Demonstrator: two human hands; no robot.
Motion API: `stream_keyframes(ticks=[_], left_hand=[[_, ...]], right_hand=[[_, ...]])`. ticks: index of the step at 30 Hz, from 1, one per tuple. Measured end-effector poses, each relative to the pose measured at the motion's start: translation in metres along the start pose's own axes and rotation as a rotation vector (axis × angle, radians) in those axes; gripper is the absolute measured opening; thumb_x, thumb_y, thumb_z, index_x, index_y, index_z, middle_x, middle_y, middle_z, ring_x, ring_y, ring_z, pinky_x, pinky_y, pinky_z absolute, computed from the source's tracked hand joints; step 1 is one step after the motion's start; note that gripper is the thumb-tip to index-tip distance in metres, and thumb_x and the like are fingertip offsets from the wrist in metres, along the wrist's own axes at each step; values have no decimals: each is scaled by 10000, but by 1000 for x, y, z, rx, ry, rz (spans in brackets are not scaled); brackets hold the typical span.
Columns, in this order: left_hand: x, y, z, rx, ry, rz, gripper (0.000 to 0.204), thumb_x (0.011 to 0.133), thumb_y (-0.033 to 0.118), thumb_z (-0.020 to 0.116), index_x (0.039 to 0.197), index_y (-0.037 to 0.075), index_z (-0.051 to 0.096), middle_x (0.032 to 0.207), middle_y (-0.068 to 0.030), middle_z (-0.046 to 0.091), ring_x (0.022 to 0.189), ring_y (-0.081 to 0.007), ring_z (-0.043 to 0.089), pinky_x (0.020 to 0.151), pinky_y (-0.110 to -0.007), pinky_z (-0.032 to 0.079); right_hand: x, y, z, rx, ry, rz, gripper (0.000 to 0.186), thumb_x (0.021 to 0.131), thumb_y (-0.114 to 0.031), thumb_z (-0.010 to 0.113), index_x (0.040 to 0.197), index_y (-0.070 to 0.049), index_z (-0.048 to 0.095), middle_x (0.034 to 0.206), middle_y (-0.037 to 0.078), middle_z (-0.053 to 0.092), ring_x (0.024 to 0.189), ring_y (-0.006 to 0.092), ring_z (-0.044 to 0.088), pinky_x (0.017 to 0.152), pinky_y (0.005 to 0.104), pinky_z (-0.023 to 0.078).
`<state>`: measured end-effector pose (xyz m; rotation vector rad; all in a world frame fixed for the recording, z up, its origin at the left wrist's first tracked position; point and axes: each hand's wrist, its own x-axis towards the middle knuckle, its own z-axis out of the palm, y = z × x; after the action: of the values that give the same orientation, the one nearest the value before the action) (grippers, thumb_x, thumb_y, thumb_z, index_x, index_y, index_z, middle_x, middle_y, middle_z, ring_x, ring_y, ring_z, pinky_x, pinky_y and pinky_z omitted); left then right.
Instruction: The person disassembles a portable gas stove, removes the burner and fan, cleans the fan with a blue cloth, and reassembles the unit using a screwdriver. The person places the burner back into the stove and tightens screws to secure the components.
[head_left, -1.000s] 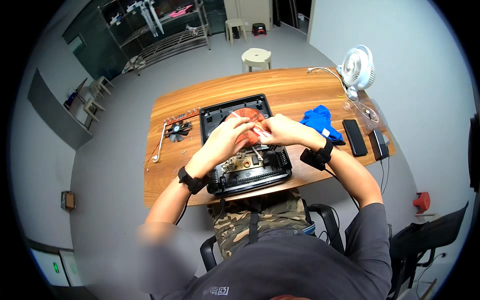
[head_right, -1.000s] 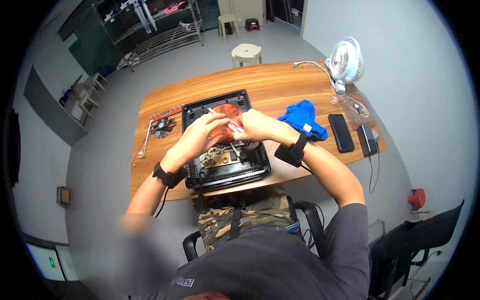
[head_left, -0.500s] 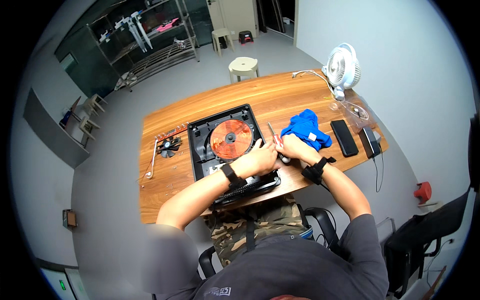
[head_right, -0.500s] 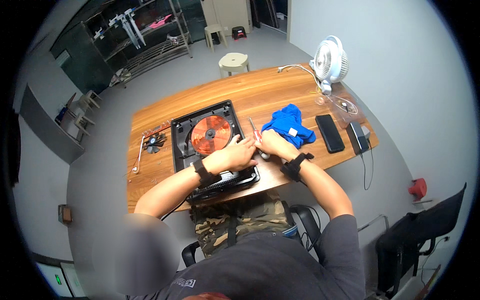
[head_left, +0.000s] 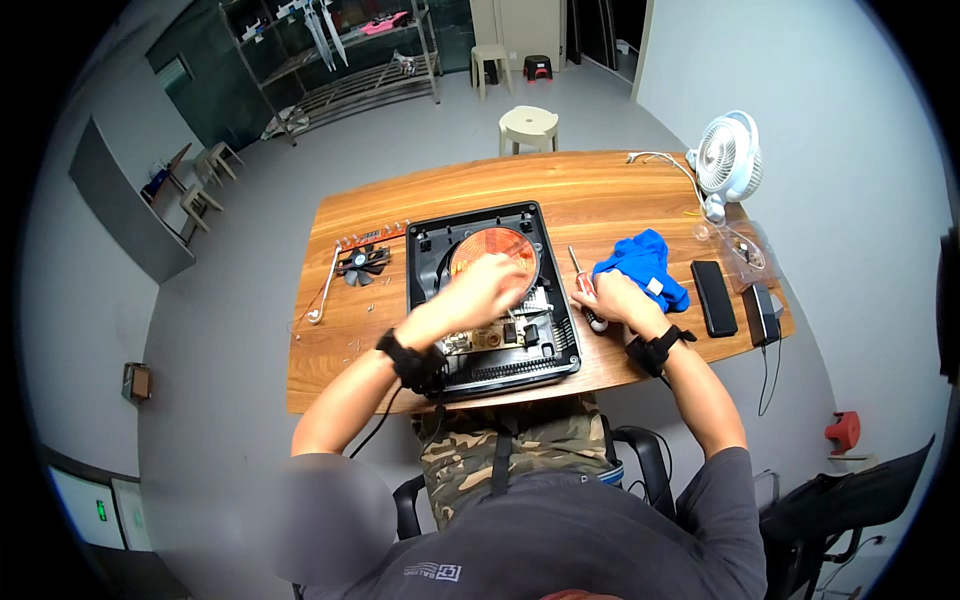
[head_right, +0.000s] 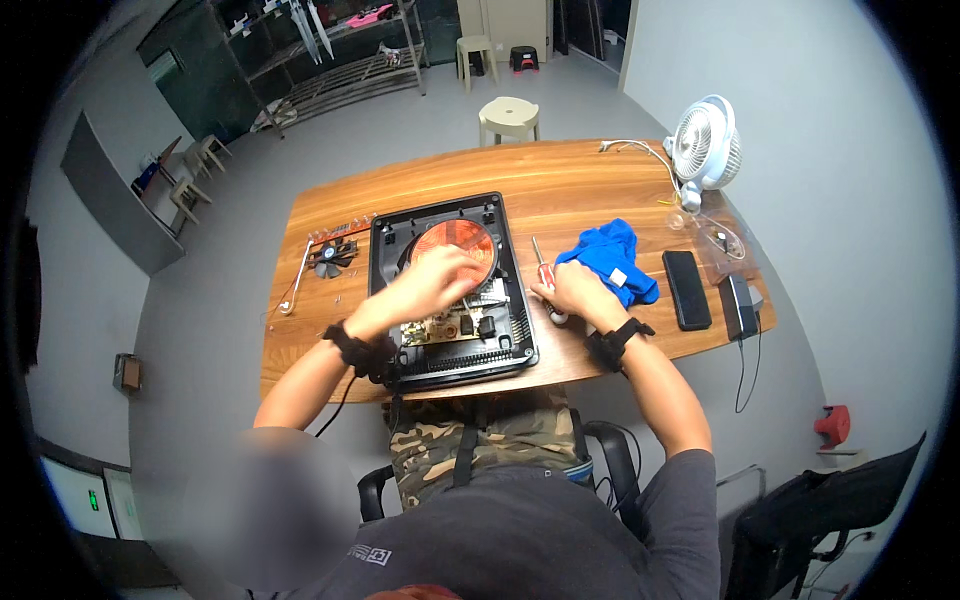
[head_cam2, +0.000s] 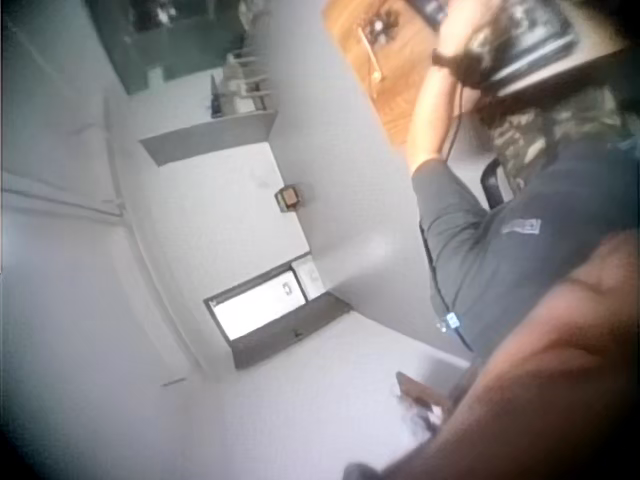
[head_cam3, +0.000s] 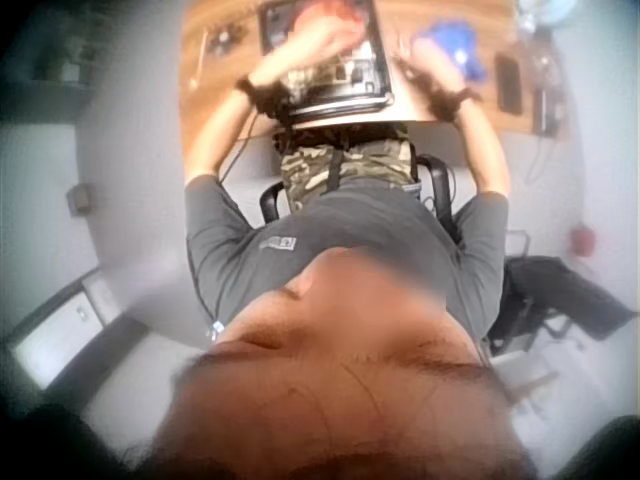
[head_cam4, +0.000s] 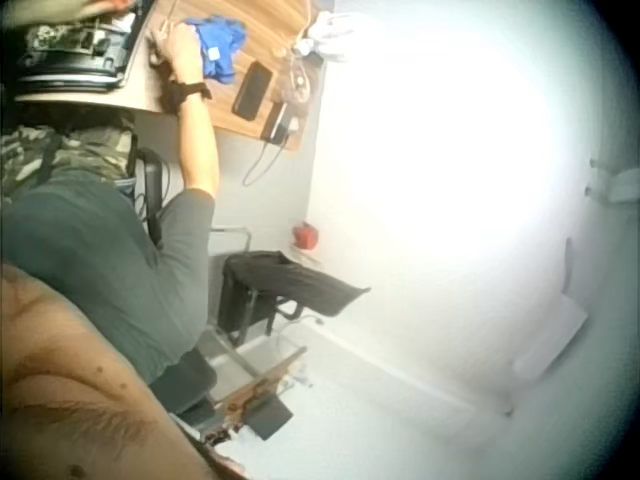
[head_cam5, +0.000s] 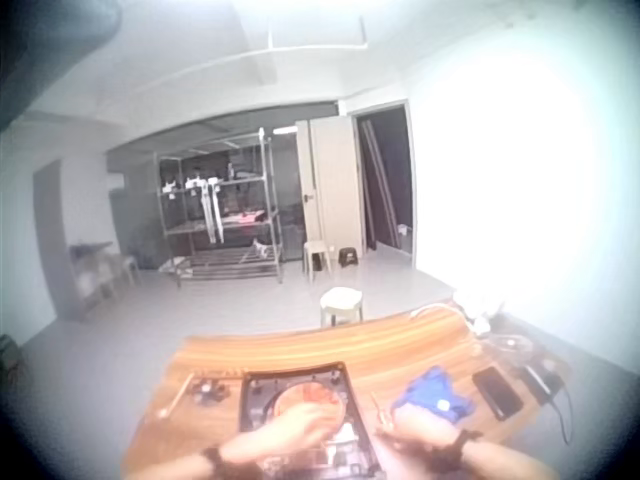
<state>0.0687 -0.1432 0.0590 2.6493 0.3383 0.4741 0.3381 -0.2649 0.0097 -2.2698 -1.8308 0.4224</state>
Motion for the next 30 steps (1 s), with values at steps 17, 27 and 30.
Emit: stream_keyframes(ticks=[17,27,30], left_hand=[[-59,-66,-5,-145,100,-723,361,930,193,700,1159,-77,631,879,-165,771,757,-197,767,699,-319,589],[-58,-61,0,-284,162,-799,436,935,219,701,1210,-112,630,859,-153,773,727,-153,751,697,-286,580],[-55,-59,3,-404,179,-842,480,926,200,701,1264,-122,589,837,-144,773,729,-151,750,688,-289,577]], right_hand=[[107,-58,7,232,129,-252,433,890,-279,748,1119,85,700,1073,284,723,1007,409,712,905,442,556],[121,-53,19,405,79,-159,470,847,-173,791,1214,95,670,1194,307,685,1130,397,681,963,422,538],[122,-45,22,514,67,-140,462,849,-166,788,1212,95,672,1188,293,698,1120,363,693,941,408,548]])
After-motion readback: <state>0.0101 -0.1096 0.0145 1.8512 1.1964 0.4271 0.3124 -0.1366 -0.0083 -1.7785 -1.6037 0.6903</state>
